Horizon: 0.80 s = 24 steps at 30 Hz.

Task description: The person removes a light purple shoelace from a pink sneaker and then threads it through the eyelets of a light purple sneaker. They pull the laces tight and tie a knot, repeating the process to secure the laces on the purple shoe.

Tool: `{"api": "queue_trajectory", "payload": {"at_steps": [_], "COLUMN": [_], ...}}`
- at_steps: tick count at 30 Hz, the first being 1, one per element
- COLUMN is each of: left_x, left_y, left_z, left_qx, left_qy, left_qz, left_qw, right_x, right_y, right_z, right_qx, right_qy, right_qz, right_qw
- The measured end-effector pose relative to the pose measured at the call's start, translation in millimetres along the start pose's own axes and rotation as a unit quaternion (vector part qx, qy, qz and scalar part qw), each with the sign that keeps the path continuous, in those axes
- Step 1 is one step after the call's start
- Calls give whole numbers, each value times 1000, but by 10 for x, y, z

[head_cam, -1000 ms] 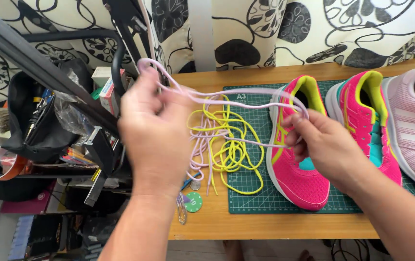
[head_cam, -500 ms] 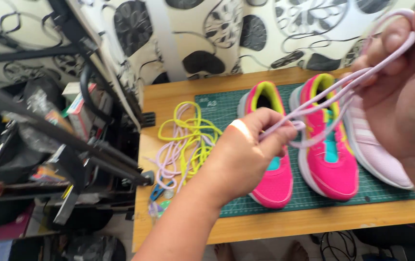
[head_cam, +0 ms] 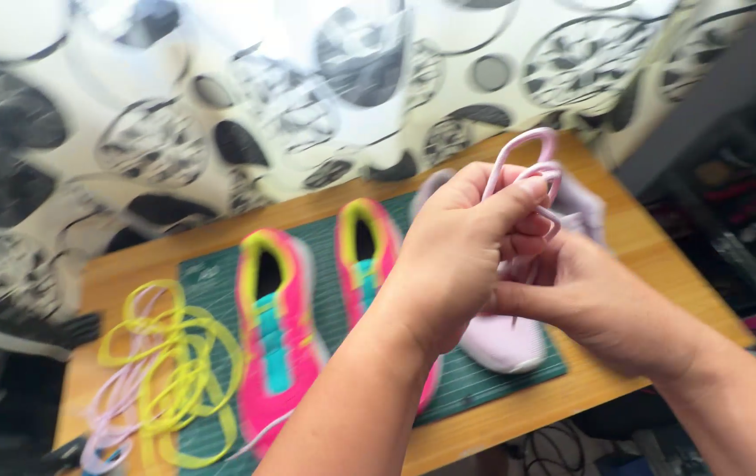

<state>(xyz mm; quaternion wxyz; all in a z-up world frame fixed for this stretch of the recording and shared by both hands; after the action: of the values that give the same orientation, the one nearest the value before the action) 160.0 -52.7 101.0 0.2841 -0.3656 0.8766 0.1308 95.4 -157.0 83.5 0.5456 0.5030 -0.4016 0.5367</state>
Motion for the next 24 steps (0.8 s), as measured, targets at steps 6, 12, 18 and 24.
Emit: {"api": "queue_trajectory", "payload": {"at_steps": [6, 12, 18, 24], "left_x": [736, 892, 1107, 1290], "left_y": [-797, -1487, -1784, -1454], "left_z": [-452, -723, -557, -500], "left_qx": [46, -99, -126, -13], "left_qy": [142, -341, -592, -714], "left_qz": [41, -63, -38, -201], "left_qw": [988, 933, 795, 670], "right_x": [-533, -710, -1073, -1399], "right_y": [347, 358, 162, 83], "right_z": [1205, 2168, 2466, 2614], "right_qx": [-24, -197, -277, -316], "right_qy": [-14, -18, 155, 222], "right_qz": [-147, -140, -129, -199], "right_qw": [989, 970, 939, 901]}}
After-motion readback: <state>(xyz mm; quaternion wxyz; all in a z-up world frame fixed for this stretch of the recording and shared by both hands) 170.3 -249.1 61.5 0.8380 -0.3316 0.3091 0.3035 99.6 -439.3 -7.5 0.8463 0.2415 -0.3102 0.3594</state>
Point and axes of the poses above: each hand's wrist, its own y-axis away from the middle knuckle, its own z-axis out of the back of the hand, x = y × z, the point moved 4 cm from there along -y, towards the middle knuckle, and after that the axes turned 13 degrees about y, right-handed, at the moved point
